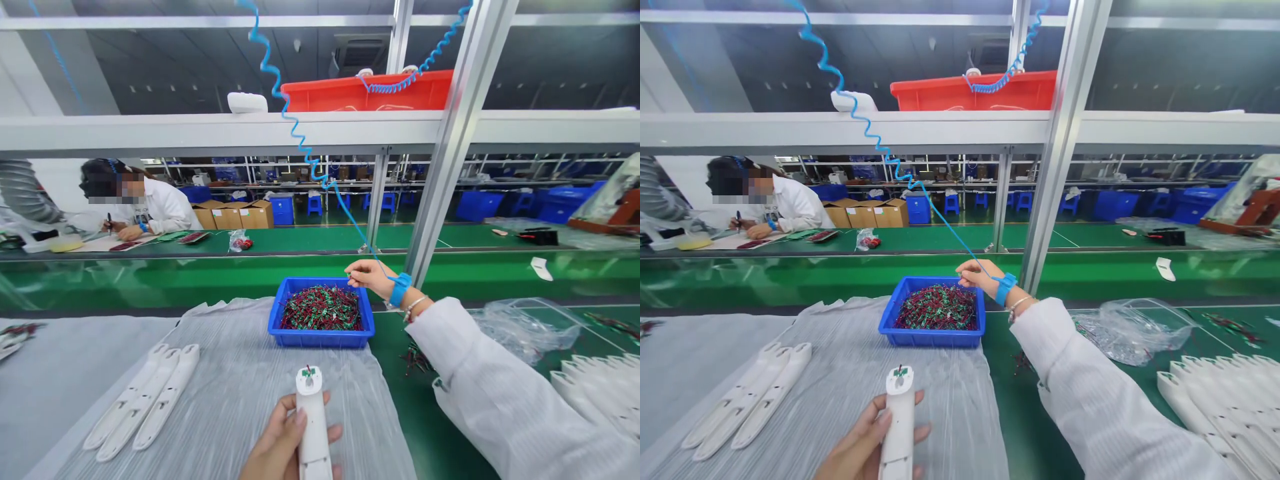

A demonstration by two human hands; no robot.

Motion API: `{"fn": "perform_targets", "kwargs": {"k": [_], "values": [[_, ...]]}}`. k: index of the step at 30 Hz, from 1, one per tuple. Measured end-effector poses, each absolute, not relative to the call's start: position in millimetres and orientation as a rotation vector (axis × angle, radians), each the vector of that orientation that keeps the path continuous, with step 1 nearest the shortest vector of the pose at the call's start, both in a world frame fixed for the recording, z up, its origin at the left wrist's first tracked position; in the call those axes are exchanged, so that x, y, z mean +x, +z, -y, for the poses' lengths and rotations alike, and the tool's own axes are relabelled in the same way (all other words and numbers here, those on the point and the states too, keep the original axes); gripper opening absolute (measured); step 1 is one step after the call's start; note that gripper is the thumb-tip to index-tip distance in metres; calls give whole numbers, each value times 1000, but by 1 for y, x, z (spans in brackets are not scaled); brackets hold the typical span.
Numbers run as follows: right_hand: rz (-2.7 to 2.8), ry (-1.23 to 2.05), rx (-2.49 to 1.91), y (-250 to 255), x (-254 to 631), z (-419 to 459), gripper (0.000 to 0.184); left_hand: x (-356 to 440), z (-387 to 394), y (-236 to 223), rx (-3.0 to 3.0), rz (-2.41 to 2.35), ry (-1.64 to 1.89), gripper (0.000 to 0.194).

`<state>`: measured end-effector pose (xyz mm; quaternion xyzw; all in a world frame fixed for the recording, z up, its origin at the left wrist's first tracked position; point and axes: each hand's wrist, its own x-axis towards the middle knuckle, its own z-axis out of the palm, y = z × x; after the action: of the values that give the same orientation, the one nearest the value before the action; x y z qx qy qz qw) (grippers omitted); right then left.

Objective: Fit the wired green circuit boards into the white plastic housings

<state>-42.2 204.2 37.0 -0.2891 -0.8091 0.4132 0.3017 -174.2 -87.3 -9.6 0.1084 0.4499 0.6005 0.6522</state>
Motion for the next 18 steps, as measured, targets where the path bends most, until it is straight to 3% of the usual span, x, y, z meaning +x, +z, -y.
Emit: {"fn": "perform_targets", "kwargs": {"k": [6,9,12,18], "values": [[2119,1165,-661,61,26,-116,34,-141,81,5,350,-919,1387,59],[2189,656,-653,65,51,-68,19,-126,82,13,454,-889,1355,67],[2110,136,-677,57,67,-33,13,-112,83,15,530,-883,1301,61],[1963,-149,-728,41,72,3,14,-95,87,8,577,-864,1250,50]]}}
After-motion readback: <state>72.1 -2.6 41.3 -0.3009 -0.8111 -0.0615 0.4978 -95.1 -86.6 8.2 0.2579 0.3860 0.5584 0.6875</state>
